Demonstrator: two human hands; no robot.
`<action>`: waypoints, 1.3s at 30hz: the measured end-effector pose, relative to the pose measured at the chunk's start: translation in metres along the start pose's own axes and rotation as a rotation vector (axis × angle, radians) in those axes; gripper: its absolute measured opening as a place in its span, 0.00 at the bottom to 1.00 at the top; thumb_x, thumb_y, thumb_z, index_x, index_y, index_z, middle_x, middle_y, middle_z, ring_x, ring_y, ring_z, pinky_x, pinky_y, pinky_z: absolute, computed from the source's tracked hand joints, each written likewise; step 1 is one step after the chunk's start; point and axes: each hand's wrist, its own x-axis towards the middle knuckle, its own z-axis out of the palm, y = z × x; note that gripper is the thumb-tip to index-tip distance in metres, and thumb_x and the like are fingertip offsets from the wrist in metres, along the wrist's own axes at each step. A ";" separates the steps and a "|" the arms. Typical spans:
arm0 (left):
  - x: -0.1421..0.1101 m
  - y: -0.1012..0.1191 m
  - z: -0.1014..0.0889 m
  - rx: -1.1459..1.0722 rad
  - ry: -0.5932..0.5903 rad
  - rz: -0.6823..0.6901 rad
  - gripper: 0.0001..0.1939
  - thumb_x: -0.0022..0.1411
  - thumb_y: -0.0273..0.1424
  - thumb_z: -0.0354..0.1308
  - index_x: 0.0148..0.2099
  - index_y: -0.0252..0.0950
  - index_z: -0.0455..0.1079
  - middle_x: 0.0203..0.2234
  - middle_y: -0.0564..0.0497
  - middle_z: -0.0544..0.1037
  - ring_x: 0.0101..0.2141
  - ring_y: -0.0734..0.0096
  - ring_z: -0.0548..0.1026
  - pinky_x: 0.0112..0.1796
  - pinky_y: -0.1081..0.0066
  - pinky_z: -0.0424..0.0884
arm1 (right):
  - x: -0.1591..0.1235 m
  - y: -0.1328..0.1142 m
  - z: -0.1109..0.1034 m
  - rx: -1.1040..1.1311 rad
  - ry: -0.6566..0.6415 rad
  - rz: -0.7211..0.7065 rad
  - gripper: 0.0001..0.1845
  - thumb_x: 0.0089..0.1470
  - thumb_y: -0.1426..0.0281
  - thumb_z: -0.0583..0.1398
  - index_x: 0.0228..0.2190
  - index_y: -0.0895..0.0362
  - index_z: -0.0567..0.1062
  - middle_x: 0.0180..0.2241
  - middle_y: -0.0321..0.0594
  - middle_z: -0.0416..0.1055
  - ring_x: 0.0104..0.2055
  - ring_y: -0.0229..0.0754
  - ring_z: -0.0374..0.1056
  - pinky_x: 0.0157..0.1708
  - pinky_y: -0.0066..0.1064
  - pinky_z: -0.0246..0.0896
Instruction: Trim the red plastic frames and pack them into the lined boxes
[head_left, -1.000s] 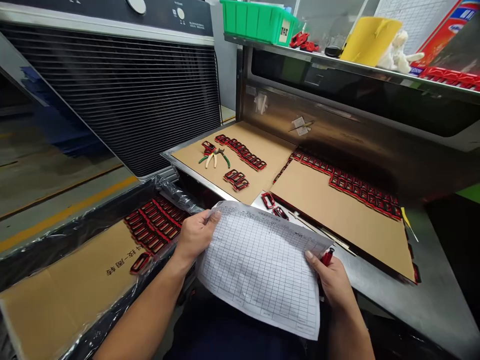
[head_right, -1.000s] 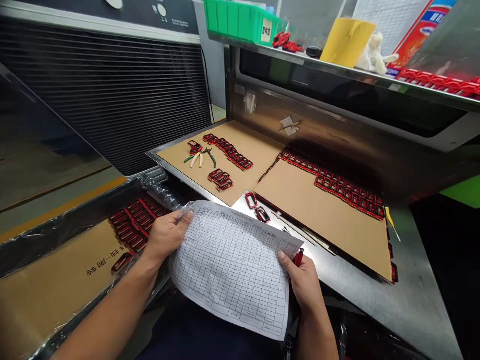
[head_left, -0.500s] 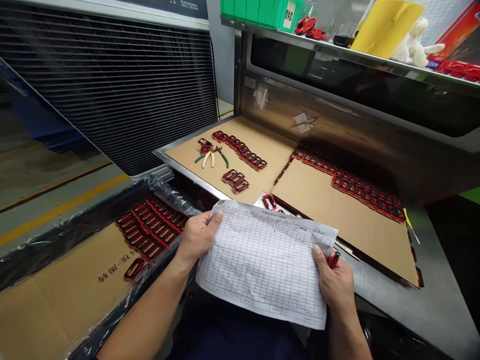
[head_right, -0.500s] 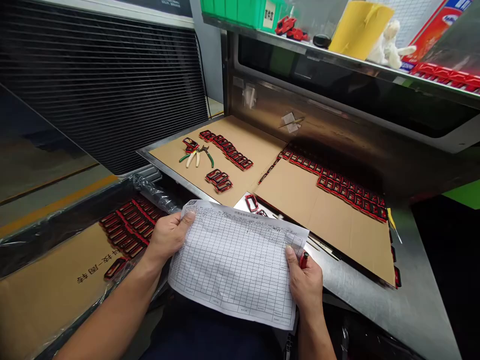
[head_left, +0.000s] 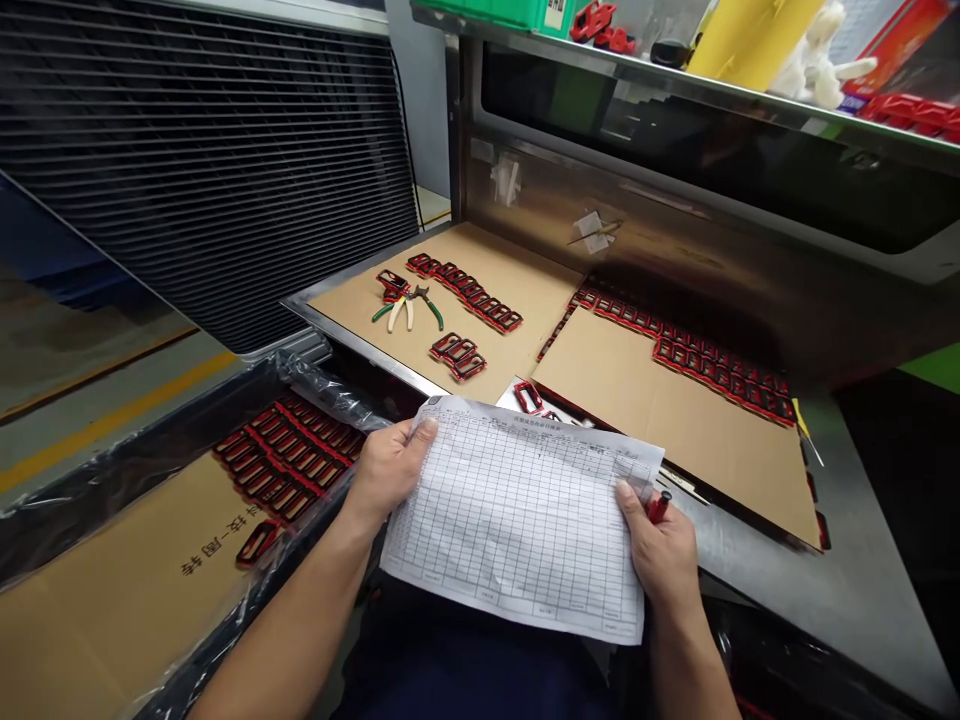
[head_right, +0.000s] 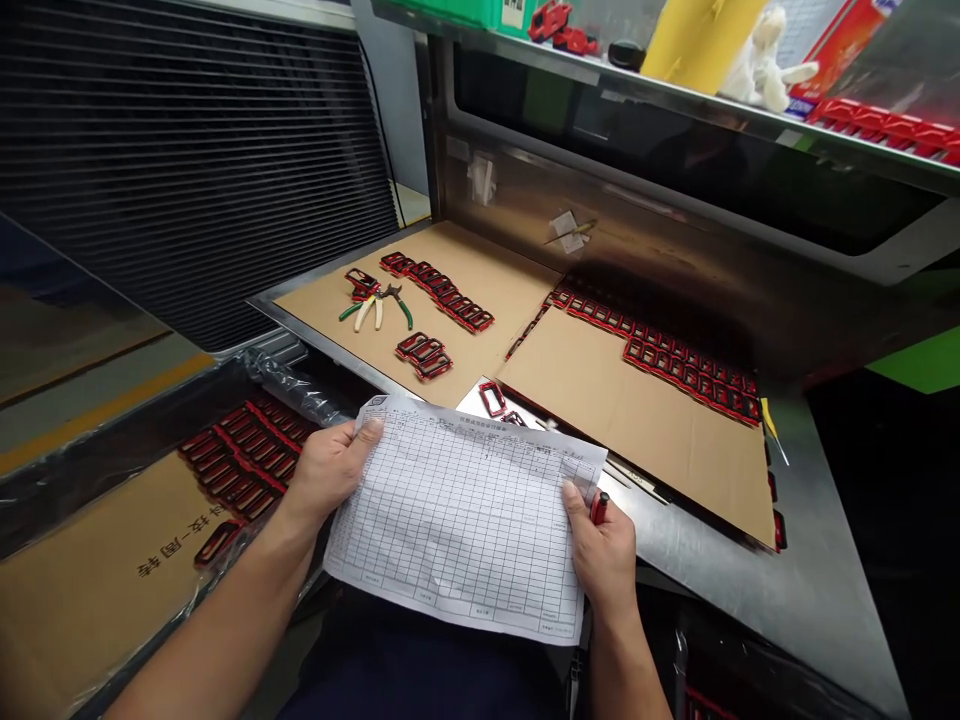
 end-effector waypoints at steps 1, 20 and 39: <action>0.000 0.000 0.000 0.000 0.001 -0.002 0.22 0.58 0.47 0.56 0.22 0.35 0.67 0.16 0.54 0.65 0.20 0.74 0.61 0.20 0.75 0.58 | 0.001 0.000 0.000 0.003 -0.006 0.005 0.26 0.47 0.46 0.68 0.31 0.58 0.84 0.29 0.44 0.80 0.36 0.53 0.75 0.37 0.40 0.73; 0.002 -0.002 0.011 -0.074 -0.050 -0.017 0.26 0.59 0.52 0.55 0.26 0.33 0.70 0.18 0.54 0.66 0.22 0.74 0.62 0.22 0.75 0.59 | 0.000 -0.006 -0.007 0.067 -0.012 0.205 0.29 0.42 0.48 0.70 0.35 0.61 0.83 0.30 0.46 0.82 0.36 0.56 0.78 0.35 0.38 0.74; -0.001 0.002 0.014 -0.300 -0.169 -0.124 0.26 0.54 0.53 0.61 0.23 0.34 0.66 0.17 0.55 0.64 0.20 0.76 0.60 0.21 0.75 0.56 | -0.005 -0.006 -0.011 0.043 0.008 0.322 0.26 0.41 0.51 0.70 0.31 0.61 0.81 0.24 0.43 0.79 0.32 0.55 0.76 0.27 0.36 0.70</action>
